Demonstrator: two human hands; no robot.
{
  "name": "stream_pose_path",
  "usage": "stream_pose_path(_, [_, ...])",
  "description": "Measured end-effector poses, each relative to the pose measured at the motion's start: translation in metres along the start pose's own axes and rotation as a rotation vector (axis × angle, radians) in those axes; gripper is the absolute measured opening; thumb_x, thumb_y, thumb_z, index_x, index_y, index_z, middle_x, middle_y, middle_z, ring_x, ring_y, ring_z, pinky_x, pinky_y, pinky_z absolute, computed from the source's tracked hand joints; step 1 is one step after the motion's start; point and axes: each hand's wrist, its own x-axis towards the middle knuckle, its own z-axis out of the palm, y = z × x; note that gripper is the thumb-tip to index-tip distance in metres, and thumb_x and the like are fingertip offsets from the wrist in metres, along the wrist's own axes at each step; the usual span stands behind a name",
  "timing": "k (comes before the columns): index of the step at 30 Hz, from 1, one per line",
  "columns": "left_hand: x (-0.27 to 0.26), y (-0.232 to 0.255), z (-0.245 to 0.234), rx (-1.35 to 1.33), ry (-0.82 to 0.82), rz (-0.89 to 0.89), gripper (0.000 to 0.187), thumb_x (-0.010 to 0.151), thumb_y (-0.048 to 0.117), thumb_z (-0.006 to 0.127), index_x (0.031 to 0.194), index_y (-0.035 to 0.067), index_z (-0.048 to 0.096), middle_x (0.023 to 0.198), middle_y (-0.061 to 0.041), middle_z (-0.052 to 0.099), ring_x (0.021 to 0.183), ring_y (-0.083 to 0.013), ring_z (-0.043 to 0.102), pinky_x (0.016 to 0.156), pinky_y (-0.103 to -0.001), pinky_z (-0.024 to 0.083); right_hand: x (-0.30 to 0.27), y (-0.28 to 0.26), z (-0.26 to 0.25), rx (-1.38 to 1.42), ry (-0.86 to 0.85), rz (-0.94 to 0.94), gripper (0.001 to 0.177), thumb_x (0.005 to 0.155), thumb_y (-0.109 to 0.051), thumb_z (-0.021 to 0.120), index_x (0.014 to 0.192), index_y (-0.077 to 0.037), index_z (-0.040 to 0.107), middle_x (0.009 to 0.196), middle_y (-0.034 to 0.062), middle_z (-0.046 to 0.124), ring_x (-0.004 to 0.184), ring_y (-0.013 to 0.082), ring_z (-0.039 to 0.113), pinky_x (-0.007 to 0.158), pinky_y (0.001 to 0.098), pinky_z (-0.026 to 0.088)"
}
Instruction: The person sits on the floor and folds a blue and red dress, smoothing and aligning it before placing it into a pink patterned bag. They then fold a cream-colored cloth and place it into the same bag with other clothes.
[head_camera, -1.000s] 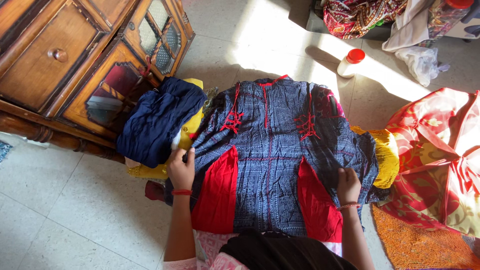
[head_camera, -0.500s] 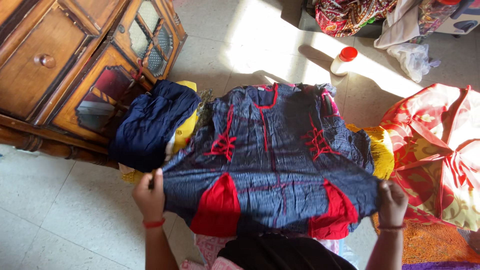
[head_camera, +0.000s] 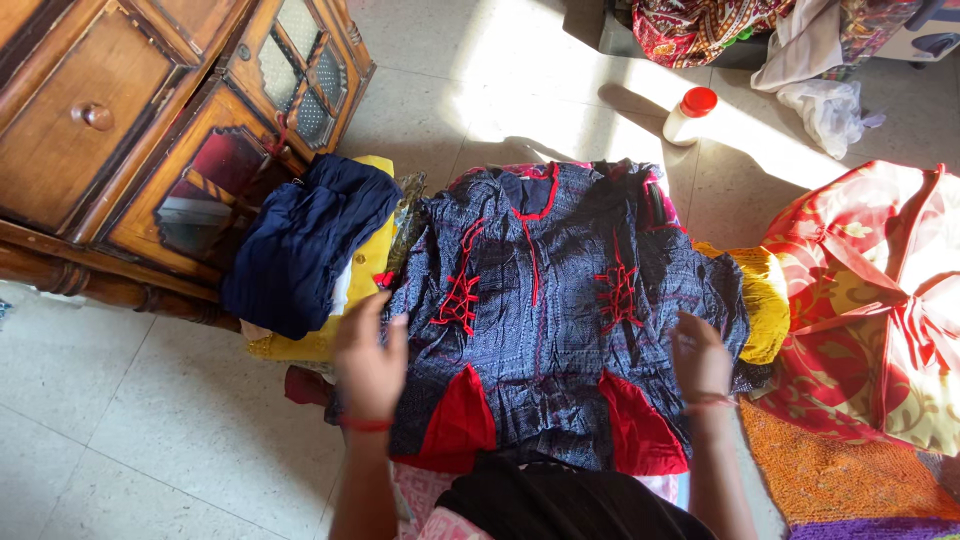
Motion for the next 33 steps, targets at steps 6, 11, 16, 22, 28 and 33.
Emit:
stream_pose_path(6, [-0.037,0.069,0.107,-0.102,-0.604,0.305,0.067,0.082,0.020,0.078,0.143,0.011,0.053,0.154,-0.019,0.045,0.143,-0.0371,0.041,0.117,-0.055,0.028,-0.025,-0.118,0.083,0.004,-0.360,-0.470,0.061,0.087,-0.033,0.071,0.142,-0.013,0.056,0.152,0.0148,0.049,0.145,0.0323,0.040,0.120,0.0475,0.032])
stream_pose_path(11, [-0.047,-0.003,0.096,0.348,-0.644,0.075,0.091,0.078,0.049,0.078,0.154,0.013,0.043,0.162,-0.020,0.032,0.150,-0.0356,0.024,0.119,-0.062,0.017,-0.018,-0.082,0.061,-0.536,-0.579,-0.073,0.088,0.089,-0.058,0.062,0.160,-0.019,0.028,0.168,0.0116,0.019,0.156,0.0277,0.009,0.124,0.0485,0.013])
stream_pose_path(16, [-0.052,-0.035,0.071,0.339,-0.643,0.013,0.081,0.082,0.058,0.071,0.146,0.012,0.050,0.159,-0.012,0.040,0.146,-0.0377,0.034,0.110,-0.055,0.032,-0.030,-0.027,0.042,-0.423,-0.404,-0.242,0.085,0.086,-0.051,0.065,0.159,-0.021,0.031,0.166,0.0031,0.024,0.156,0.0339,0.011,0.124,0.0538,0.012])
stream_pose_path(22, [-0.047,-0.029,0.070,0.257,-0.573,0.043,0.074,0.077,0.049,0.078,0.140,0.013,0.061,0.146,-0.014,0.054,0.134,-0.0387,0.048,0.100,-0.056,0.039,-0.039,-0.002,0.054,-0.174,-0.229,-0.278,0.050,0.084,-0.030,0.073,0.131,-0.017,0.064,0.152,0.0056,0.052,0.150,0.0351,0.032,0.121,0.0531,0.022])
stream_pose_path(28, [-0.037,-0.045,0.053,-0.243,-0.184,-0.031,0.031,0.097,0.030,0.070,0.119,0.008,0.071,0.124,-0.017,0.072,0.117,-0.0343,0.069,0.102,-0.043,0.053,-0.036,0.035,0.055,0.418,0.132,0.076,0.016,0.101,-0.013,0.068,0.114,-0.005,0.073,0.113,0.0116,0.077,0.104,0.0238,0.073,0.094,0.0350,0.057])
stream_pose_path(33, [-0.021,-0.053,0.066,0.119,-0.324,-0.170,0.052,0.091,0.036,0.072,0.128,0.001,0.066,0.120,-0.022,0.069,0.108,-0.0395,0.065,0.091,-0.047,0.052,-0.024,0.038,0.065,0.248,-0.088,0.322,0.034,0.092,-0.023,0.073,0.119,-0.004,0.070,0.095,0.0127,0.077,0.084,0.0252,0.074,0.076,0.0368,0.057])
